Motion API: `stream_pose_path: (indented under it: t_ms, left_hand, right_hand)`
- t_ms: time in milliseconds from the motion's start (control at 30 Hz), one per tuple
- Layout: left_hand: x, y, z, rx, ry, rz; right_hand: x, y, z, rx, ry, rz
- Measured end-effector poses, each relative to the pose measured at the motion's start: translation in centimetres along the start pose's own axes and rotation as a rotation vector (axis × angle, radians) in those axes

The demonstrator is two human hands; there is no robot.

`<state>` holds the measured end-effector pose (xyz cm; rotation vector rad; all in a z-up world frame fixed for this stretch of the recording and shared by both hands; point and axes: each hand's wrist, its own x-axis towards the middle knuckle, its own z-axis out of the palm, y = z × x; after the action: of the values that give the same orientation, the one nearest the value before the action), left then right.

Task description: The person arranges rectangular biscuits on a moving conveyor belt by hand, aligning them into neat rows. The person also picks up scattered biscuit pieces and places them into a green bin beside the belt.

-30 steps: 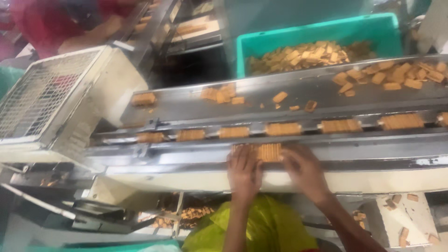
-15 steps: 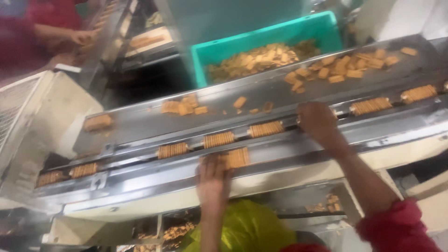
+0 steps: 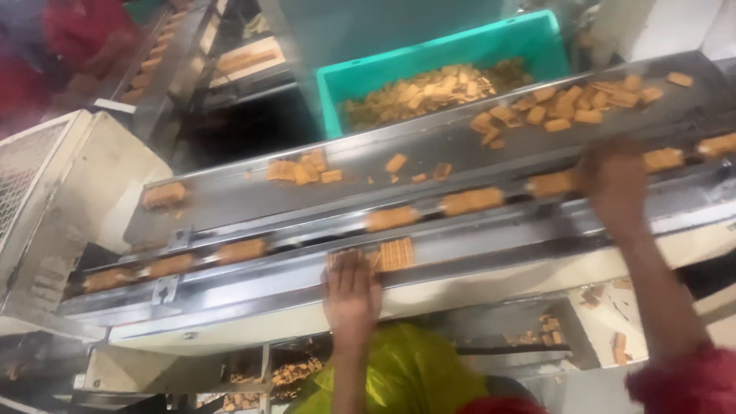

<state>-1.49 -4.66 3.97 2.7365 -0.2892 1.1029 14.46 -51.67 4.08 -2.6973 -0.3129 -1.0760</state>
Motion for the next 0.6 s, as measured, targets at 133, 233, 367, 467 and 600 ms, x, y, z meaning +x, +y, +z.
stream_pose_path:
  t_ms: [133,233,367,467,600]
  left_hand:
    - [-0.3,0.6,1.3,0.041,0.069,-0.043]
    - [-0.5,1.0,1.2,0.02,0.067,-0.055]
    - [-1.1,1.6,0.1,-0.119,0.004,-0.052]
    - [-0.9,1.2,-0.2,-0.158,0.023,-0.016]
    - [-0.7,0.8,-0.9,-0.216,-0.028,-0.057]
  right_hand:
    - [-2.3,-12.7,1.4,0.192,-0.014,-0.134]
    - [-5.1,-22.7,-0.9,0.734,-0.274,0.095]
    - [-4.9,-29.7,-2.2,0.891,-0.217,0.083]
    - [-5.1,-30.8,-2.3,0.946,-0.268,0.306]
    - [-5.8,-30.5,-1.9,0.609,-0.168,0.156]
